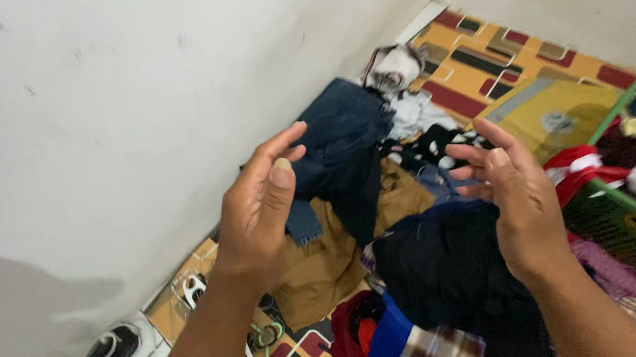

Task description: The person picks up garments from a pile on the floor, places them on hangers, and hangs them on a wall-mounted rod. They handle a red shirt, a pink shirt, a plaid shirt, a dark blue top, and black shorts, using both metal and plastic hangers.

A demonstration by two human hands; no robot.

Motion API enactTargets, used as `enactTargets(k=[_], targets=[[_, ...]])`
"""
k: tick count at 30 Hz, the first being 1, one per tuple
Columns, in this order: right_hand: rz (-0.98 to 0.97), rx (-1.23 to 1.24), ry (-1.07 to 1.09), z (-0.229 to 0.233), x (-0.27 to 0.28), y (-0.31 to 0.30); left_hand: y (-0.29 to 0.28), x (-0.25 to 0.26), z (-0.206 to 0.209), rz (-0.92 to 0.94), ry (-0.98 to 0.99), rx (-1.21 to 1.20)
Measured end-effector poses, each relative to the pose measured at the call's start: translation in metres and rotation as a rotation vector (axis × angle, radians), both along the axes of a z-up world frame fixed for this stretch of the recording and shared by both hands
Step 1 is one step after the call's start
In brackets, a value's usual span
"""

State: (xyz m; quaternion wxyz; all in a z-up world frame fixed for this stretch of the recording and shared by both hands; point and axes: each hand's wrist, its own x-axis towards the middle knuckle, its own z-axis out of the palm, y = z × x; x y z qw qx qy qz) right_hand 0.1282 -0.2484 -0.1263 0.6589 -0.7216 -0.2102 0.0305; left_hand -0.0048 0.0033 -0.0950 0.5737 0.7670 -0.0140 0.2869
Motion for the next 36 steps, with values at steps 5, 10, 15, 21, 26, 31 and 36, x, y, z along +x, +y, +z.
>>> enactTargets(k=[5,10,15,21,26,31,36], targets=[[0.045,-0.046,0.032,-0.133,-0.009,0.024,0.025,-0.030,-0.123,0.058,0.033,-0.104],[0.024,-0.124,0.103,-0.254,-0.023,0.036,0.057,-0.060,-0.250,0.222,0.191,-0.119],[-0.035,-0.091,0.241,-0.351,-0.019,0.034,0.088,-0.063,-0.373,0.307,0.167,-0.175],[-0.099,-0.055,0.279,-0.417,0.002,0.021,0.107,-0.063,-0.463,0.455,0.281,-0.126],[-0.129,-0.042,0.220,-0.444,0.039,0.016,0.099,-0.049,-0.489,0.476,0.431,-0.008],[-0.080,-0.017,0.174,-0.450,0.044,0.045,0.104,-0.035,-0.494,0.452,0.276,0.010],[0.024,0.000,0.198,-0.452,0.006,0.103,0.120,-0.053,-0.503,0.511,0.288,-0.116]])
